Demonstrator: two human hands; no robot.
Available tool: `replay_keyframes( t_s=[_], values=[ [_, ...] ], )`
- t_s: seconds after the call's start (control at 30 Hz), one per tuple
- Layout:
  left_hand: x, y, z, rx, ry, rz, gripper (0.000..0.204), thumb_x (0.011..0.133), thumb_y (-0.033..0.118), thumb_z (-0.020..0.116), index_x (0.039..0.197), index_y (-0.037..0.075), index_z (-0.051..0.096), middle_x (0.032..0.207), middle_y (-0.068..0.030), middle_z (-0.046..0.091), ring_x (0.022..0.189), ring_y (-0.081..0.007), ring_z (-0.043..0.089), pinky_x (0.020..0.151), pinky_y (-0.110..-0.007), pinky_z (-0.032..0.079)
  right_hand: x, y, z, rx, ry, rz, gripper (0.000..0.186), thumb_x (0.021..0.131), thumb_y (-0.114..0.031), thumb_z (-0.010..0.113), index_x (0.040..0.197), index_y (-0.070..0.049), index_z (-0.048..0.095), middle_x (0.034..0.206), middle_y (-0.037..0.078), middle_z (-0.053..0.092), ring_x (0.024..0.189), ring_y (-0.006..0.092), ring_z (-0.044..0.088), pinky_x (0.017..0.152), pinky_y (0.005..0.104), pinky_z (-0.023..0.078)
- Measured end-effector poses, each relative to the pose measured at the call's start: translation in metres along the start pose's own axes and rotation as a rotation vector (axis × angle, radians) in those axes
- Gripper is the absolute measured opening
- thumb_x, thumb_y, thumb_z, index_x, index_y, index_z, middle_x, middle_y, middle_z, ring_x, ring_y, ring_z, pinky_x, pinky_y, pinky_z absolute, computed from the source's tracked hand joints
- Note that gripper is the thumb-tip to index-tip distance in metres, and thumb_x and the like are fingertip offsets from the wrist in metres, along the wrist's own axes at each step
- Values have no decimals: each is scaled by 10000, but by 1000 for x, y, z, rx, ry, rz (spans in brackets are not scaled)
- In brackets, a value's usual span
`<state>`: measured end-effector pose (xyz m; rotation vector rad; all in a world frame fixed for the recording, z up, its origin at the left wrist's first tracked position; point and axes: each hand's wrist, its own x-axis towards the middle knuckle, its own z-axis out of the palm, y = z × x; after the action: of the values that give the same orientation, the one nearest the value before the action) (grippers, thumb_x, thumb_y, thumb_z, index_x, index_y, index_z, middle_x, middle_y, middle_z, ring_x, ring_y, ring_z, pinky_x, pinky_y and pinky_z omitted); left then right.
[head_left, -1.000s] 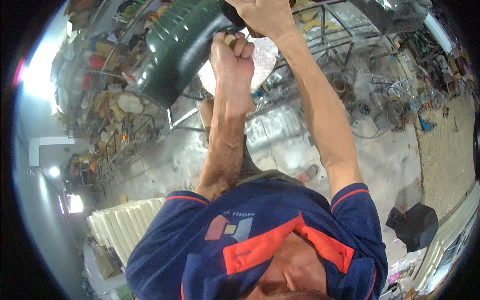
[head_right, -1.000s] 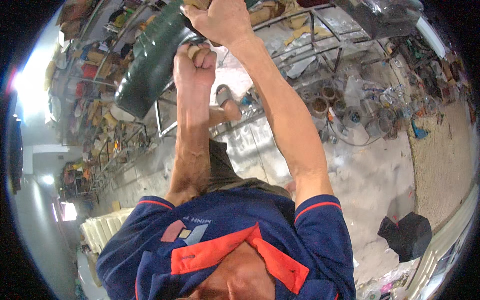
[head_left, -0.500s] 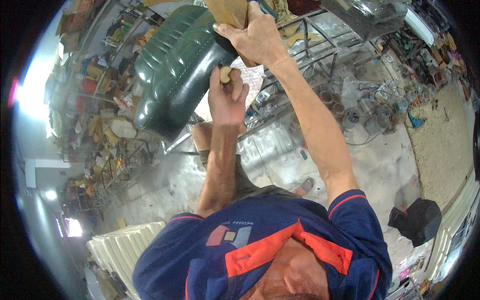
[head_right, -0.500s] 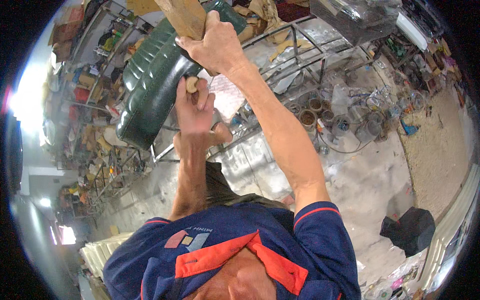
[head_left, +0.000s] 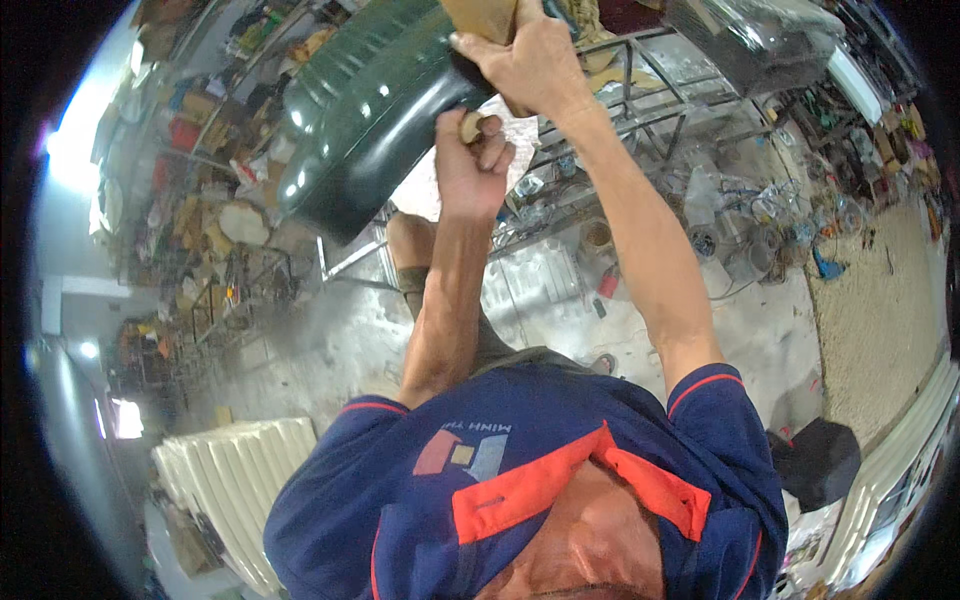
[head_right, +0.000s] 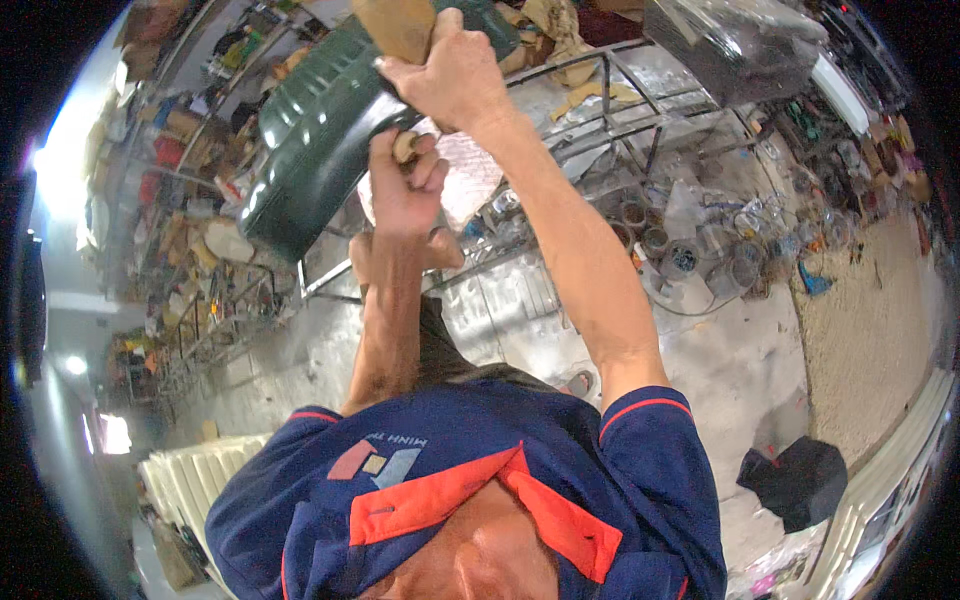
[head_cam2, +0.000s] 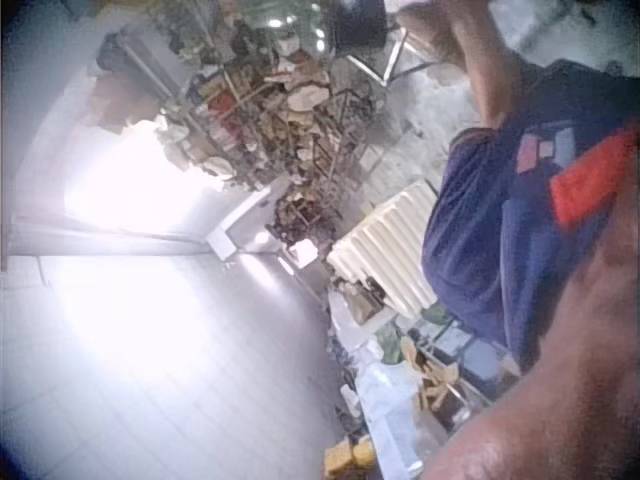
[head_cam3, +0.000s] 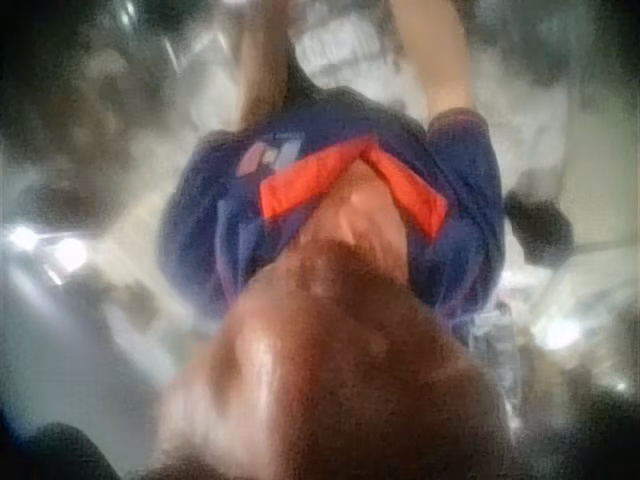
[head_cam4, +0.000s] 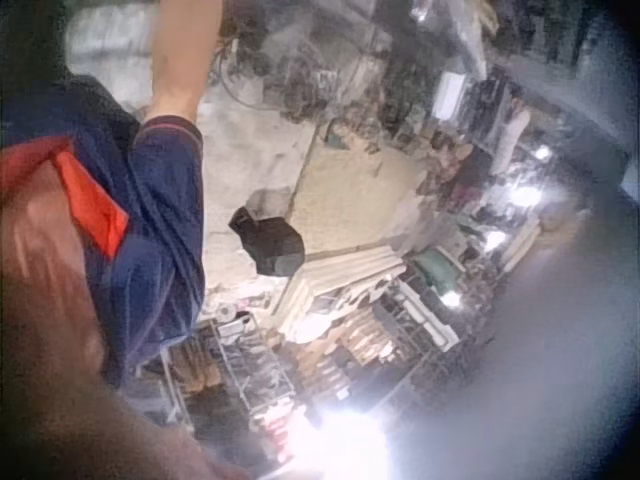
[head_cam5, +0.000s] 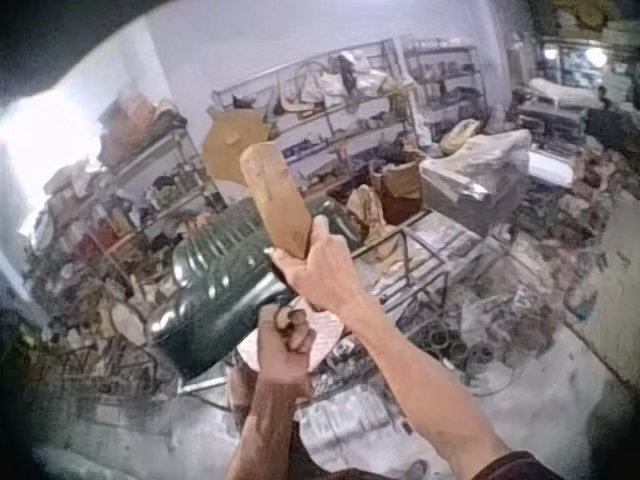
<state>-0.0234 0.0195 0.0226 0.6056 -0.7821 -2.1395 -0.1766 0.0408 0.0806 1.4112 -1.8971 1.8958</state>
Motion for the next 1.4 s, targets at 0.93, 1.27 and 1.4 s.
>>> replay_keyframes(
  t_s=[0.93,1.27,1.4],
  values=[
    [8,-13,-73,142,56,251,252,1045,290,666,1067,38,656,876,-91,671,705,-240,672,627,-387,542,-24,-32,-6,78,-44,-30,672,846,-417,867,1066,130,544,920,398,714,919,547,733,784,540,595],
    [-95,-49,11,211,-99,15,284,1094,334,557,1128,52,570,823,-93,615,583,-160,487,524,-322,366,1,26,-40,114,-46,-3,722,825,-507,892,1133,98,644,1070,290,754,1044,414,739,892,471,574],
    [-121,-37,-24,444,-255,17,385,1095,339,594,1306,25,518,886,-101,631,631,-168,550,545,-328,403,-63,39,-61,238,53,24,616,845,-450,888,1159,42,690,1083,207,764,975,320,733,885,409,568]
  ],
)
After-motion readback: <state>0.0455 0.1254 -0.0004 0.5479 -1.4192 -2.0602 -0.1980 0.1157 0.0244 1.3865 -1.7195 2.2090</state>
